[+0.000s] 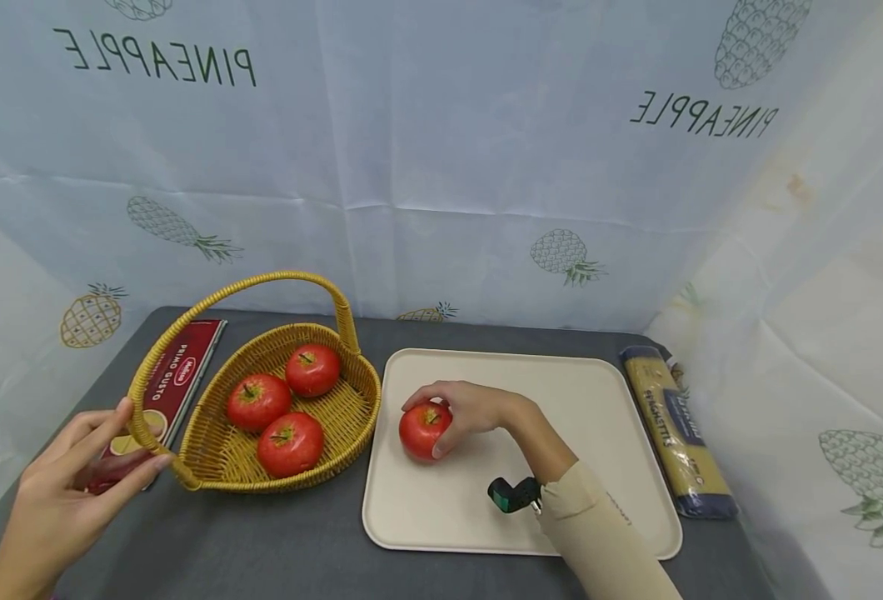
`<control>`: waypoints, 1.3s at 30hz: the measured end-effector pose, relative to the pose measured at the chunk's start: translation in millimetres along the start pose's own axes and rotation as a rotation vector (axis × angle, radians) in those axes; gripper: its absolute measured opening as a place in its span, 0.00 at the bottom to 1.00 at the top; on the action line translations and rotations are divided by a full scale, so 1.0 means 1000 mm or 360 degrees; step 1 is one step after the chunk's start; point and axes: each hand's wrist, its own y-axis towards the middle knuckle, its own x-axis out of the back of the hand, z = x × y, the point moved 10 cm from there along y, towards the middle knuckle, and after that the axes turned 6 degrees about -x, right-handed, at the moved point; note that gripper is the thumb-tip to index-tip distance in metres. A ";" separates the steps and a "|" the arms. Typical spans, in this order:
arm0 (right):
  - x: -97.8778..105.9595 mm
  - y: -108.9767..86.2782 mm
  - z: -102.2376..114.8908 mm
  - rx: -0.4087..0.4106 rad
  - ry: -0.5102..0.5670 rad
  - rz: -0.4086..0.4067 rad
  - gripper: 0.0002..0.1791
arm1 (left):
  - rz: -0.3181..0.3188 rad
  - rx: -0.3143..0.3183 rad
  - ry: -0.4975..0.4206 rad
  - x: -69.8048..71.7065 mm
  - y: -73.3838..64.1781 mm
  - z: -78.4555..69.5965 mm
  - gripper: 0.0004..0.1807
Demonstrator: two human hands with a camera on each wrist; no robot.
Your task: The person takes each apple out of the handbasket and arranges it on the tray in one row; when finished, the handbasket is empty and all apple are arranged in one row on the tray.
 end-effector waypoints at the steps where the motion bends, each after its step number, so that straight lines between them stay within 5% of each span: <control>1: 0.000 0.000 0.001 0.0007 0.0001 0.0002 0.37 | 0.0000 0.0005 -0.0001 0.000 0.000 0.000 0.42; 13: -0.003 0.004 0.000 0.0023 -0.0038 0.0006 0.37 | -0.0013 -0.0006 -0.0013 0.000 0.000 0.000 0.42; 25: -0.003 0.010 -0.006 -0.0135 0.0027 0.0035 0.39 | -0.0016 -0.0036 -0.0033 0.000 0.001 -0.001 0.41; 39: -0.005 0.011 -0.004 -0.0163 0.0053 0.0026 0.37 | 0.0000 -0.0002 -0.0018 0.000 0.001 0.001 0.42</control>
